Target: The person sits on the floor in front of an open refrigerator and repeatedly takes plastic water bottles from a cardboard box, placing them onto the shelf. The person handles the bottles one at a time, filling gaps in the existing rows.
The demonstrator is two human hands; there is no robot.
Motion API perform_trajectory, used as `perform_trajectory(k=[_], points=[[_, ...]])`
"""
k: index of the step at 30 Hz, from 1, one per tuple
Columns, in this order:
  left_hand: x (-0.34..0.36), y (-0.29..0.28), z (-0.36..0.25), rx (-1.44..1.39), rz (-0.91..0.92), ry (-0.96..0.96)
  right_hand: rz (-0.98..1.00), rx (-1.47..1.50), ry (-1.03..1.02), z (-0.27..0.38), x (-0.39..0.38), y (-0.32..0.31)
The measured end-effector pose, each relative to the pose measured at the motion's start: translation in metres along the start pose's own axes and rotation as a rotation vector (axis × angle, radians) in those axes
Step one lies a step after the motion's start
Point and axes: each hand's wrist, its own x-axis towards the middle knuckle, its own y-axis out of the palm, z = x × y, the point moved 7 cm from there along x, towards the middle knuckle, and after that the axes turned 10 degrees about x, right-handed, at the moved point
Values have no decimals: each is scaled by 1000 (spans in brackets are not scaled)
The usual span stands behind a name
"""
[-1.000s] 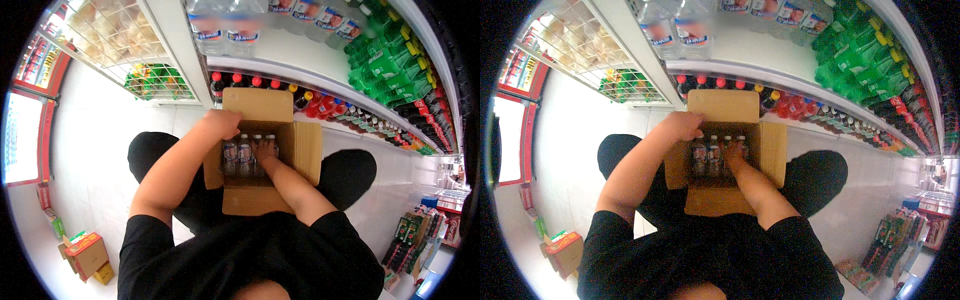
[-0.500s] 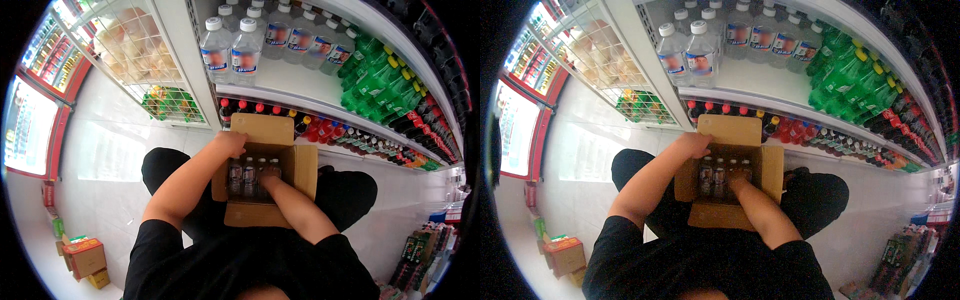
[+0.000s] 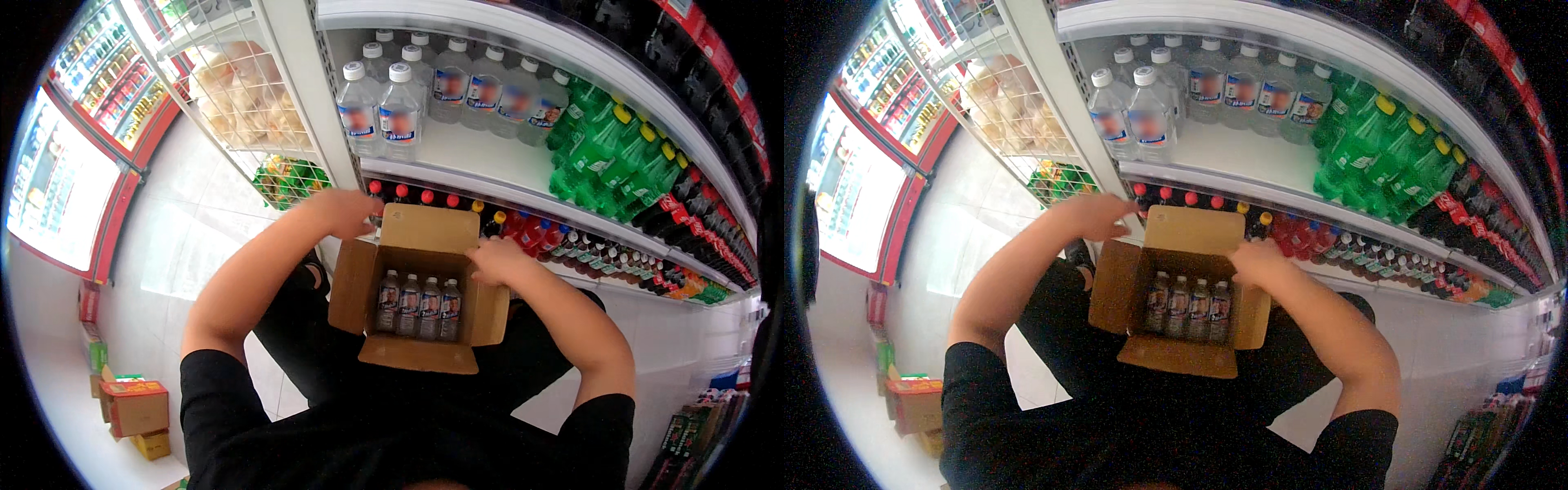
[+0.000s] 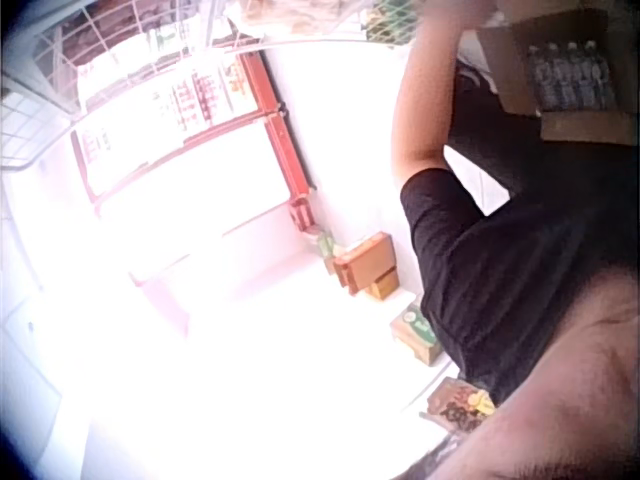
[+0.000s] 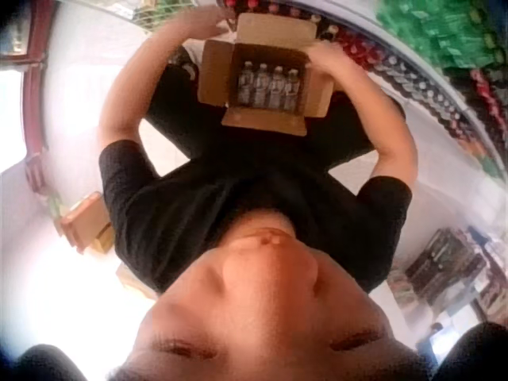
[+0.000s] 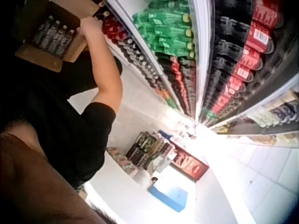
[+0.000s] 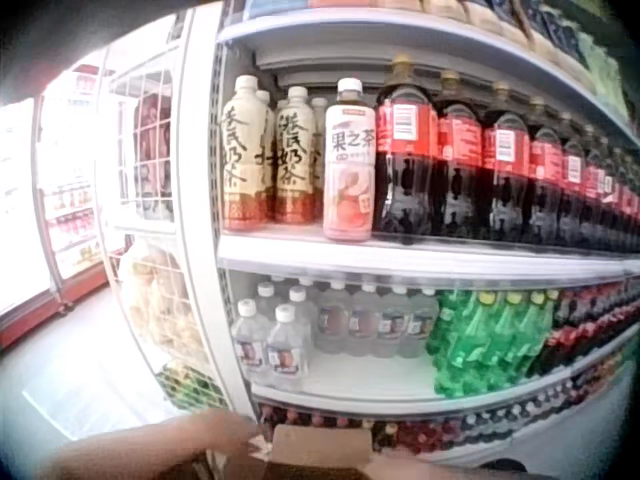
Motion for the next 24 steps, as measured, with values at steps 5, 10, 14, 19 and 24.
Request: perform_trajectory(k=[5,10,14,19,24], points=[[-29,-107,26,-196,-879,-123,-107,122,-9,-17,-2,-38],[-48,-148,32,100,-1332,-291,21,240,-58,-15,-8,-35],[-14,-135,52,2,-954,-404,145,275,-72,-22,-10,-28],[-3,-127,56,124,-980,-411,133,249,-107,-22,-1,-30],[-13,-112,48,36,-1074,-427,228,409,-234,-19,1,-15]])
